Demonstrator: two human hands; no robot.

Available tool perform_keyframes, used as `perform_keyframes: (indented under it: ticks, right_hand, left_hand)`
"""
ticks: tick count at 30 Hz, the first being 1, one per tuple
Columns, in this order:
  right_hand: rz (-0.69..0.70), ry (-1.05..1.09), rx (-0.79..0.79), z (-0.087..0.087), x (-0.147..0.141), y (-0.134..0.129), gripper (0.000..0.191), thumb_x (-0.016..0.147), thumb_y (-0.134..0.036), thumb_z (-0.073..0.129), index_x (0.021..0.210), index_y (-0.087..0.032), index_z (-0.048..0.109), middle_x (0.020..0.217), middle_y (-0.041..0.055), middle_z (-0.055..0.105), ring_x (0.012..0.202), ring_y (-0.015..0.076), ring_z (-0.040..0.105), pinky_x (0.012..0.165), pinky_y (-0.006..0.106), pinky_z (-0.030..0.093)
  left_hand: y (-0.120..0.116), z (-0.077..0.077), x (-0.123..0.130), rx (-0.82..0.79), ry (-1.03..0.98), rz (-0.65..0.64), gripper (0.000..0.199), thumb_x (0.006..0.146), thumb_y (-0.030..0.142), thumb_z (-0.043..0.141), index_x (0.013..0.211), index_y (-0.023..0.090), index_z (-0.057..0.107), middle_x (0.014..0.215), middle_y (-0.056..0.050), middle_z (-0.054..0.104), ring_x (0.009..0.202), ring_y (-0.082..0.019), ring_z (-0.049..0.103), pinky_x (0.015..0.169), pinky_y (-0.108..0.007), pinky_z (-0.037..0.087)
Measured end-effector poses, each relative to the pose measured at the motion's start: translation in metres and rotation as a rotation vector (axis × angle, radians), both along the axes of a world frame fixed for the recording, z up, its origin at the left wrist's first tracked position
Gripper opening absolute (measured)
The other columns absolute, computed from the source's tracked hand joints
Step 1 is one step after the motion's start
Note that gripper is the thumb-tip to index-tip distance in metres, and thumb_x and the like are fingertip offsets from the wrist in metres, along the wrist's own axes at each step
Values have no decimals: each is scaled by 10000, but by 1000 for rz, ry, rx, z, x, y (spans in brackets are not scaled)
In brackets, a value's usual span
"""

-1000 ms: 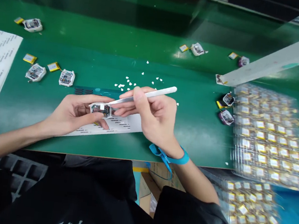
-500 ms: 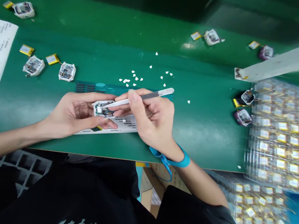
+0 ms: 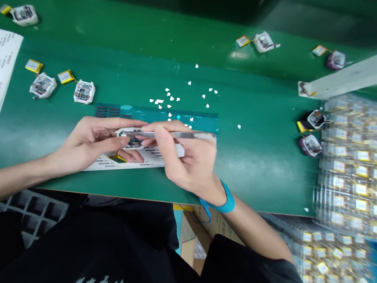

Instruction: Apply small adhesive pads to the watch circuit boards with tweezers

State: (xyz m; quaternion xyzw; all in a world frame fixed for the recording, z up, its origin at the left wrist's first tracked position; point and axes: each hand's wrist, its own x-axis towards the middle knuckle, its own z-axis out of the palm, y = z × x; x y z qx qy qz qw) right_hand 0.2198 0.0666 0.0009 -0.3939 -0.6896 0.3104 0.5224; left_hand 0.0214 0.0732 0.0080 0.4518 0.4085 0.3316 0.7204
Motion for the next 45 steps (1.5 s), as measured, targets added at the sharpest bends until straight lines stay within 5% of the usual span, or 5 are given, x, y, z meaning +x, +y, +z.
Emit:
perform_keyframes:
  ticks: [4, 18, 31, 41, 45]
  right_hand:
    - [-167, 18, 174, 15, 8, 15, 216, 1005, -216, 545, 1029, -204, 759, 931, 33, 780, 815, 172, 758, 683, 313, 638]
    - [281, -409, 125, -20, 10, 54, 217, 1009, -214, 560, 1049, -144, 761, 1094, 43, 775, 952, 157, 749, 794, 260, 591]
    - [289, -422, 102, -28, 4, 53, 237, 1013, -246, 536, 1079, -190, 757, 1045, 29, 783, 864, 159, 731, 722, 282, 551]
    - [-9, -773, 425, -28, 16, 57, 269, 1011, -180, 465, 1071, -210, 726, 760, 7, 715, 690, 131, 634, 610, 260, 468]
    - [-58, -671, 514, -18, 26, 56, 256, 1000, -156, 513, 1153, -221, 708, 1005, 30, 786, 894, 167, 731, 723, 295, 578]
  left_hand:
    - [13, 16, -16, 271, 217, 22, 234, 951, 260, 631, 1137, 168, 738, 995, -76, 773, 881, -247, 760, 809, -339, 614]
    - [25, -3, -53, 822, 806, -241, 333, 1042, 305, 403, 1169, 150, 669, 1045, -83, 730, 722, -167, 621, 721, -289, 445]
    - [24, -10, -50, 913, 836, -286, 311, 1047, 239, 361, 1206, 157, 616, 1112, -80, 712, 841, -180, 676, 915, -319, 518]
    - [26, -1, -38, 898, 722, -220, 209, 938, 274, 532, 1005, 233, 726, 962, -30, 737, 958, -238, 680, 1278, -529, 108]
    - [32, 22, -26, 580, 335, 137, 114, 932, 330, 615, 956, 245, 687, 978, -48, 764, 981, -249, 707, 1146, -503, 411]
